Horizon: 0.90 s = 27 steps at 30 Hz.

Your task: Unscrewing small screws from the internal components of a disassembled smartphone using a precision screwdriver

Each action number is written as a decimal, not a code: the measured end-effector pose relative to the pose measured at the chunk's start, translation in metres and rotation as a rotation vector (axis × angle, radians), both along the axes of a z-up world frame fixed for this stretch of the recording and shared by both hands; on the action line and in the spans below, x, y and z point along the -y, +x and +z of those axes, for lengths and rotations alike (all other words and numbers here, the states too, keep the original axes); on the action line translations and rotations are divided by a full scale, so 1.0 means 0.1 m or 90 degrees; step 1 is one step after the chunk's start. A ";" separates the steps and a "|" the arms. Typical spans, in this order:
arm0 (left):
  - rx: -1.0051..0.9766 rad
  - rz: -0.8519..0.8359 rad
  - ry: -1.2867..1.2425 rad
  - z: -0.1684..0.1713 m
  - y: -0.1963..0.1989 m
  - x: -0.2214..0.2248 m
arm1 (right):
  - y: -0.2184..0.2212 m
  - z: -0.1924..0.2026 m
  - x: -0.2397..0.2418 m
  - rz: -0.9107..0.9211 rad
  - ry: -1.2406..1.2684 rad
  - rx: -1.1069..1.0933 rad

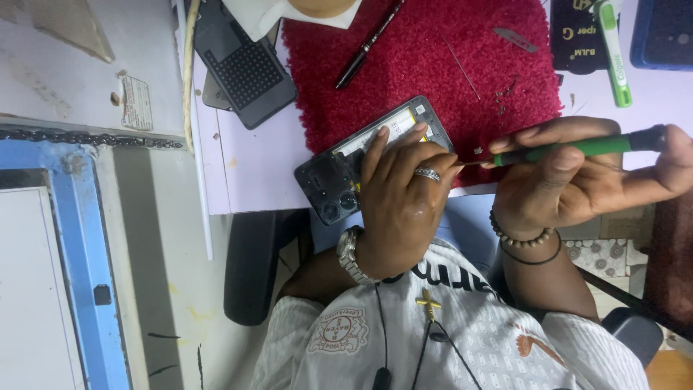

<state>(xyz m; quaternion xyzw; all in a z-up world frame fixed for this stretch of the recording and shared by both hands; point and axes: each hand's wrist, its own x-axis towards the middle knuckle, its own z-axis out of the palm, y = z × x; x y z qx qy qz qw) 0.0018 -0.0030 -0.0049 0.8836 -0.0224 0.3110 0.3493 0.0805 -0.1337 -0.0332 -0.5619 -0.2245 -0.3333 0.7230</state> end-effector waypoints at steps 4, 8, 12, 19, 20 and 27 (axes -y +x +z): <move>-0.052 0.006 0.012 0.09 -0.03 -0.01 | -0.01 0.03 0.00 0.019 -0.008 0.004; -0.073 0.040 0.048 0.08 -0.20 -0.05 | 0.02 0.03 0.01 -0.041 -0.033 0.007; -0.102 0.046 0.177 0.00 -0.31 -0.17 | 0.00 0.08 -0.04 -0.026 -0.049 -0.011; -0.136 0.022 0.239 -0.27 -0.42 -0.24 | 0.01 0.24 -0.13 -0.042 -0.121 0.017; -0.135 0.022 0.238 -0.24 -0.40 -0.24 | 0.02 0.27 -0.16 -0.042 -0.122 0.018; -0.120 0.027 0.243 -0.23 -0.38 -0.24 | 0.09 0.40 -0.11 -0.003 -0.226 0.123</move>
